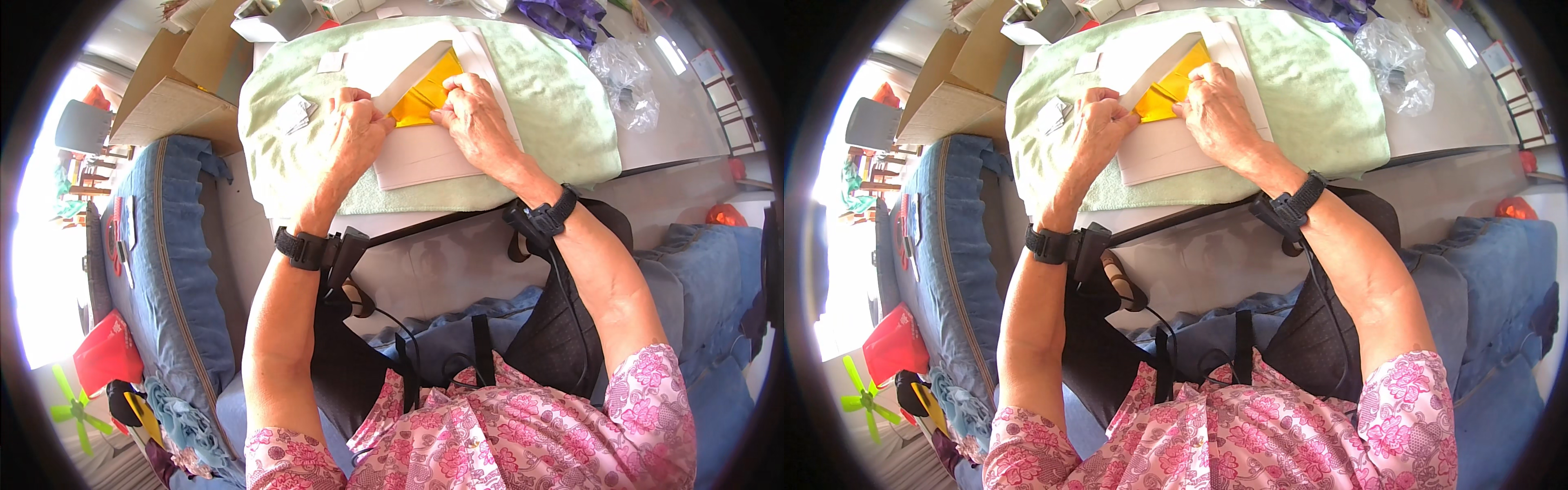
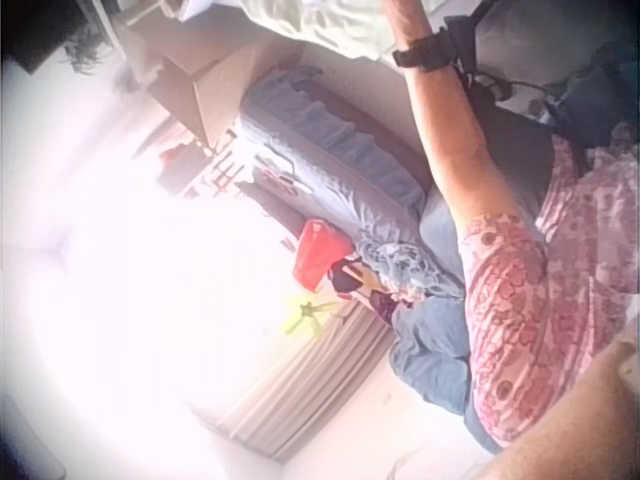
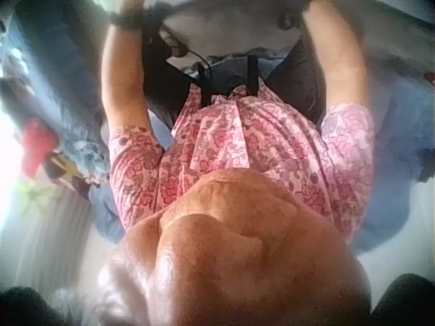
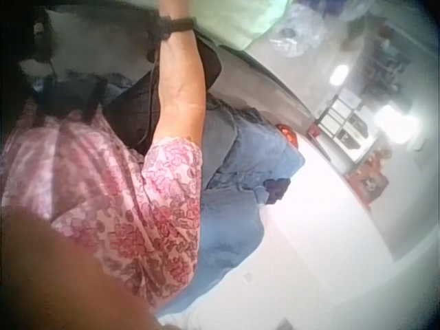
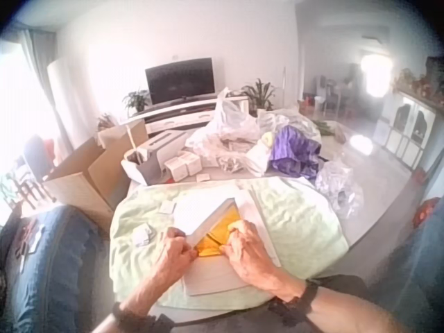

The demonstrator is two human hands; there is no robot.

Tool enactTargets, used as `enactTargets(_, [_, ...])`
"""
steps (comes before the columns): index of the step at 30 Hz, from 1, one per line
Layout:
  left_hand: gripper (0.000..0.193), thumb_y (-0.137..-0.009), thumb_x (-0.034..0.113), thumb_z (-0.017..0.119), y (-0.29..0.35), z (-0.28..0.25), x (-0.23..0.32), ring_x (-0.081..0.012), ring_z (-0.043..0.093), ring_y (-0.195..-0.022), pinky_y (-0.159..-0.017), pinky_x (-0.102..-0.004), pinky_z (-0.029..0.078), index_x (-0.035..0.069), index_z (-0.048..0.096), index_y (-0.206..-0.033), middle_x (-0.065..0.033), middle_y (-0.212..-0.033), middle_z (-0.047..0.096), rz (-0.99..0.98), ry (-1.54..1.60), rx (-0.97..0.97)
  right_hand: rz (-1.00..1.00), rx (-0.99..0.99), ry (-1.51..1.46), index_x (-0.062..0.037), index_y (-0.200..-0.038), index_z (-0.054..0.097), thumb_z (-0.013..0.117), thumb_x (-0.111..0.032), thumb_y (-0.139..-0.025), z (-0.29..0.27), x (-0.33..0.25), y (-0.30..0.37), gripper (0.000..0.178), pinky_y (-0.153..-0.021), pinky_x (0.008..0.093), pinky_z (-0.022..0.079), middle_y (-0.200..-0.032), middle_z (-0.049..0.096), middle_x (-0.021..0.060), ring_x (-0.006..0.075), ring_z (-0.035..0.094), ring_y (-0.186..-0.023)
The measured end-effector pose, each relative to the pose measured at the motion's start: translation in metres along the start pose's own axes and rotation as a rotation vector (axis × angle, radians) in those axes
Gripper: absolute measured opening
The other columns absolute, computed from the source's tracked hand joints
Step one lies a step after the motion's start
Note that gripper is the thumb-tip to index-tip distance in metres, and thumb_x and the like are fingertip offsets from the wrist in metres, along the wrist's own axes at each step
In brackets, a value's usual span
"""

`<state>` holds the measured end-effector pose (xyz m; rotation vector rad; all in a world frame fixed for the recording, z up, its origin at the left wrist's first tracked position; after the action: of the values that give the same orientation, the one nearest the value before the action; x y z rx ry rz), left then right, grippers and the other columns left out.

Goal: The person folds a yellow sheet of paper on a light green towel, repeatedly creasing and adjusting the folds to form a compact shape. The person smooths the paper with both hands and continues folding until the paper is fully folded.

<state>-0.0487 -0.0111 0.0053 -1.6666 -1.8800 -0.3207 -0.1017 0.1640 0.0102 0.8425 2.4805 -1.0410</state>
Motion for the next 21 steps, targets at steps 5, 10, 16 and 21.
enactTargets(5, [0.024,-0.084,0.018,0.072,0.002,-0.006,0.008,-0.0298,0.055,-0.114,-0.095,-0.0382,0.048,-0.005,0.074,-0.088,-0.0168,-0.127,0.057,-0.039,-0.041,0.002,0.003,0.020,0.045,0.0083,-0.082,0.065,0.070,-0.008,-0.087,0.001,-0.001,-0.001,0.018,-0.094,0.0437,0.046,-0.118,0.057,0.0276,0.0388,0.053,-0.106])
enactTargets(10, [0.024,-0.083,0.019,0.074,0.002,-0.003,0.004,-0.0296,0.055,-0.114,-0.096,-0.0384,0.047,-0.005,0.074,-0.087,-0.0170,-0.128,0.057,-0.059,-0.015,0.021,0.017,0.018,0.038,0.0085,-0.083,0.065,0.070,-0.009,-0.086,0.001,-0.001,-0.001,0.018,-0.094,0.0437,0.046,-0.114,0.057,0.0274,0.0393,0.053,-0.107])
enactTargets(16, [0.024,-0.083,0.018,0.074,0.000,-0.002,0.002,-0.0291,0.053,-0.116,-0.097,-0.0377,0.047,-0.005,0.073,-0.086,-0.0166,-0.128,0.057,-0.052,-0.033,0.017,0.000,0.084,0.029,0.0070,-0.082,0.063,0.070,-0.006,-0.083,0.000,-0.004,0.000,0.015,-0.090,0.0446,0.046,-0.109,0.059,0.0235,0.0367,0.052,-0.101])
enactTargets(21, [0.024,-0.083,0.019,0.074,0.001,-0.001,-0.003,-0.0292,0.053,-0.116,-0.098,-0.0372,0.046,-0.005,0.073,-0.086,-0.0163,-0.129,0.056,-0.075,-0.004,0.022,-0.026,0.069,0.042,0.0055,-0.082,0.061,0.070,-0.004,-0.081,0.000,-0.005,0.001,0.013,-0.089,0.0448,0.045,-0.102,0.056,0.0216,0.0361,0.051,-0.099])
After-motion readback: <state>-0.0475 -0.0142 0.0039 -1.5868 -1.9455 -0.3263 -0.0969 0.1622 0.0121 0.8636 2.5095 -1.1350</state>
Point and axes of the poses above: each hand's wrist, its own y-axis away from the middle knuckle, its own z-axis out of the palm, x = y × z, the point moved 7 cm from there along -y, towards the middle knuckle
